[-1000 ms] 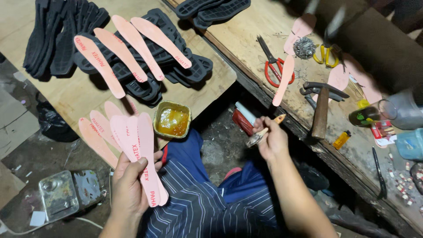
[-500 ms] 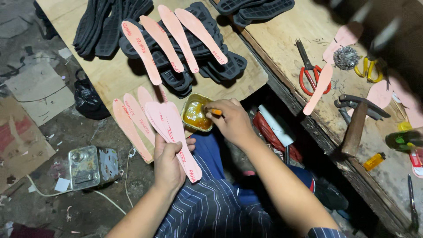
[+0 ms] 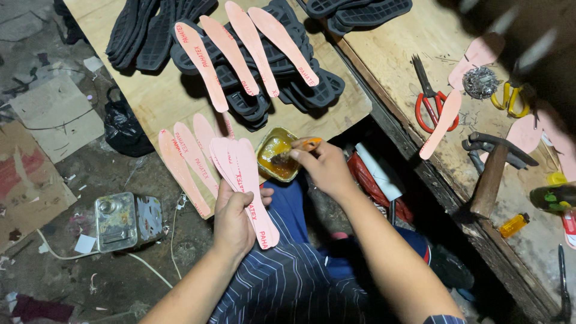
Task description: The person sits on the floor and uses a brush to spread glue from a small container onto pink shoe component pieces one at a time, then sets each coated piece on the work table with the others.
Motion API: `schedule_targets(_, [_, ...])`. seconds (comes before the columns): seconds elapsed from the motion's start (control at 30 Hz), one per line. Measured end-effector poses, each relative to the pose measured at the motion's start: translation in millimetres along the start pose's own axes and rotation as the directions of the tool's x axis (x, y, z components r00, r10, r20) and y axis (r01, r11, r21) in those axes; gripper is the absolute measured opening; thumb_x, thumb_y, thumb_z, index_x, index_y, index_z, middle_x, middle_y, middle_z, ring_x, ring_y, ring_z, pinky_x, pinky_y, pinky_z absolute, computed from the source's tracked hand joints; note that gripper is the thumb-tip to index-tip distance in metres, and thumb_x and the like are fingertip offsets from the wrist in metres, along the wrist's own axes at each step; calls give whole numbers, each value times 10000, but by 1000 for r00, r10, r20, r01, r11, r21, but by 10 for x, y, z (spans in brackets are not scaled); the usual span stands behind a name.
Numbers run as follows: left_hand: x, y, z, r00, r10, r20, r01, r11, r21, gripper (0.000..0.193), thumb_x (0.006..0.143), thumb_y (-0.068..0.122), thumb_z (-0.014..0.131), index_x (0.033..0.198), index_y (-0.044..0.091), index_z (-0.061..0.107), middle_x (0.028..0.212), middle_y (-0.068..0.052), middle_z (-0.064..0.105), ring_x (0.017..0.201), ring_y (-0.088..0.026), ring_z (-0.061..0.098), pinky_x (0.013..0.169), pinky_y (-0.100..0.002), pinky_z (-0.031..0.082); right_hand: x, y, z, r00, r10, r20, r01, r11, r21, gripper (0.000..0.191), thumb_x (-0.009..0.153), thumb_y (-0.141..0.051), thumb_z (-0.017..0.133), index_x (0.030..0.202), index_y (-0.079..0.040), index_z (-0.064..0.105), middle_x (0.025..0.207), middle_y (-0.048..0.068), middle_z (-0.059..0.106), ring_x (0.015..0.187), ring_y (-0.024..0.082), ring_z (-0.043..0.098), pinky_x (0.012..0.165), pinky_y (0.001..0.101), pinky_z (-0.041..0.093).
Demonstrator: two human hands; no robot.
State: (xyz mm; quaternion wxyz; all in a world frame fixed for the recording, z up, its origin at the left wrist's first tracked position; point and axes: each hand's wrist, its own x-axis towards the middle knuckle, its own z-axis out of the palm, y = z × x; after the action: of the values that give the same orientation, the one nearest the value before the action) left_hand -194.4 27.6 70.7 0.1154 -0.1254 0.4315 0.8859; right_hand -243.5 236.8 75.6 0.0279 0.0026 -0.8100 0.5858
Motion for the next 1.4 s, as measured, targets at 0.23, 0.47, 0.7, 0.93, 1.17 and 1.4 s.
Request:
schedule_targets(0.23, [8, 11, -214, 999, 28, -39, -28, 1000, 3, 551, 857, 13, 407, 1408, 21, 432, 1164, -151, 611, 916, -242, 663, 823, -415, 584, -275, 85, -46, 987, 141, -84, -104, 935, 340, 301, 1003, -154, 635, 1253, 10, 674, 1006, 101, 728, 885, 162, 682, 766, 320, 550])
schedule_targets(0.47, [-54, -92, -360, 998, 53, 20, -53, 999, 6, 435, 919, 66, 410, 1337, -14, 502, 1058, -156, 645, 853, -230, 660, 751, -361, 570, -434, 210, -144, 999, -50, -3, 50, 969, 243, 270, 1026, -140, 622, 1239, 21, 660, 1205, 114, 727, 1092, 180, 695, 988, 328, 541])
schedule_targets(0.7, [-151, -40, -253, 999, 32, 36, -33, 998, 44, 502, 894, -9, 461, 1394, 34, 457, 1204, -141, 633, 896, -216, 658, 747, -331, 570, -515, 195, -28, 994, 91, 63, -110, 891, 441, 287, 991, -171, 648, 1218, 1, 684, 1248, 102, 724, 1164, 196, 661, 1052, 352, 499])
schedule_targets(0.93, [-36, 37, -167, 992, 130, -7, -128, 987, 101, 569, 902, -39, 447, 1458, 53, 372, 1286, -144, 574, 1057, -233, 653, 876, -377, 580, -491, 128, 42, 988, -152, -5, 151, 985, -82, 223, 945, -170, 717, 1117, -35, 763, 1125, 95, 747, 1109, 218, 625, 1024, 349, 461])
schedule_targets(1.17, [131, 104, -227, 960, 279, 23, -278, 940, 196, 547, 944, -45, 453, 1481, 22, 377, 1239, -128, 593, 1018, -199, 591, 889, -346, 517, -439, -58, 112, 990, -119, -79, 111, 989, -94, 242, 857, -148, 781, 1084, -65, 775, 1074, 57, 779, 1017, 201, 637, 940, 325, 503])
schedule_targets(1.4, [220, -74, -201, 965, 235, -116, -195, 939, 282, 523, 932, -34, 441, 1447, 28, 374, 1190, -143, 589, 978, -206, 611, 860, -354, 555, -129, -129, 257, 937, -350, -5, 326, 876, -354, 211, 845, -182, 813, 1029, -83, 781, 1009, 59, 778, 919, 241, 655, 847, 336, 522])
